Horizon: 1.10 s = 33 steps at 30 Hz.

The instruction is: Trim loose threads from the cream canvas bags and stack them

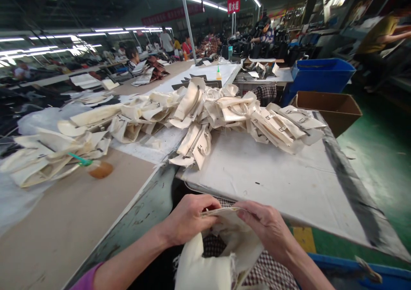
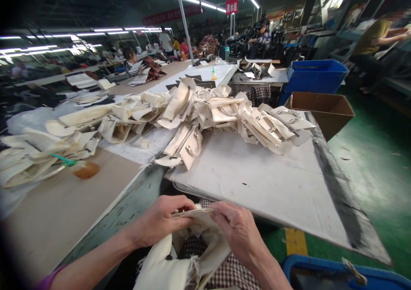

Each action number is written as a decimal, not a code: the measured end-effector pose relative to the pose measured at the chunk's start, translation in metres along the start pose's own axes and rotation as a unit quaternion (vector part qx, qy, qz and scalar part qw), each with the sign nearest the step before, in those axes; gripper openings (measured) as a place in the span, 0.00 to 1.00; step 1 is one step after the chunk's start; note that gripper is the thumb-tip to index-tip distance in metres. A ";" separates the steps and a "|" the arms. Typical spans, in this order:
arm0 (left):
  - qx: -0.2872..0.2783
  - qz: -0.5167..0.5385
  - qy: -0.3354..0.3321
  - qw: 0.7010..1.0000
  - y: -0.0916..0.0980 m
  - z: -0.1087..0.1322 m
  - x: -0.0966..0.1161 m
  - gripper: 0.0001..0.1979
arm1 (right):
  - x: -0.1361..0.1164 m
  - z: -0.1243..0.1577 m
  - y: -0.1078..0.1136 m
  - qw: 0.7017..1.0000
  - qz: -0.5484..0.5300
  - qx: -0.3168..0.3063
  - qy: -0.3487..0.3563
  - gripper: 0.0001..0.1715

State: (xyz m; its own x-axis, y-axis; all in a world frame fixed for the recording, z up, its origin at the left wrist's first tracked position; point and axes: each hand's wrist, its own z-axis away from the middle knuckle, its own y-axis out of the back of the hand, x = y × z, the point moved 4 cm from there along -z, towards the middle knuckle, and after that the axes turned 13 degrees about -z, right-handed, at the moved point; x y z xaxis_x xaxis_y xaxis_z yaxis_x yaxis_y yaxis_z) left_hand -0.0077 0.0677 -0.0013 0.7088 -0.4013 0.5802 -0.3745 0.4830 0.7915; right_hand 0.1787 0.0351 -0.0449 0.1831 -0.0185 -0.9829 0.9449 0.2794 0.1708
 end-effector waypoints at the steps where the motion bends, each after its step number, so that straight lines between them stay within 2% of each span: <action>1: 0.006 0.004 -0.010 1.000 -0.001 0.000 -0.002 0.07 | 0.000 0.000 0.000 1.000 -0.003 -0.003 0.001 0.15; 5: -0.009 0.048 -0.031 0.998 0.001 -0.001 -0.007 0.10 | 0.006 0.002 0.002 1.000 -0.018 -0.010 -0.019 0.15; 9: -0.033 0.089 -0.010 0.995 0.007 0.003 -0.011 0.12 | 0.015 0.004 0.008 0.998 -0.048 -0.010 -0.050 0.18; 14: 0.011 0.046 -0.019 0.999 0.005 0.008 -0.015 0.11 | 0.018 0.003 0.010 0.997 -0.051 -0.015 -0.058 0.20; 18: 0.054 0.086 0.042 0.994 -0.006 0.004 -0.023 0.14 | 0.025 0.001 0.010 0.993 -0.082 -0.024 -0.079 0.20; 21: 0.051 0.150 0.089 0.983 -0.014 -0.002 -0.027 0.15 | 0.029 0.002 0.012 0.990 -0.113 -0.020 -0.085 0.19; 24: 0.032 0.167 0.097 0.981 -0.015 -0.006 -0.025 0.15 | 0.022 0.004 0.016 0.993 -0.102 -0.021 -0.060 0.18; 30: 0.015 0.109 0.060 0.992 -0.008 -0.007 -0.016 0.15 | 0.000 0.008 0.021 0.999 0.015 -0.007 0.030 0.10; 33: 0.008 0.093 0.049 0.994 -0.006 -0.008 -0.012 0.14 | 0.000 0.006 0.019 0.998 0.054 0.022 0.025 0.17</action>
State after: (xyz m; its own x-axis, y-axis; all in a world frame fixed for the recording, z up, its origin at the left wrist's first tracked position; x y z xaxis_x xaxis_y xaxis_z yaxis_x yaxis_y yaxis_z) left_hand -0.0091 0.0754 -0.0146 0.6800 -0.2283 0.6967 -0.5142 0.5289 0.6752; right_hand 0.1980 0.0346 -0.0411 0.2728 0.0572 -0.9604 0.9314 0.2344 0.2785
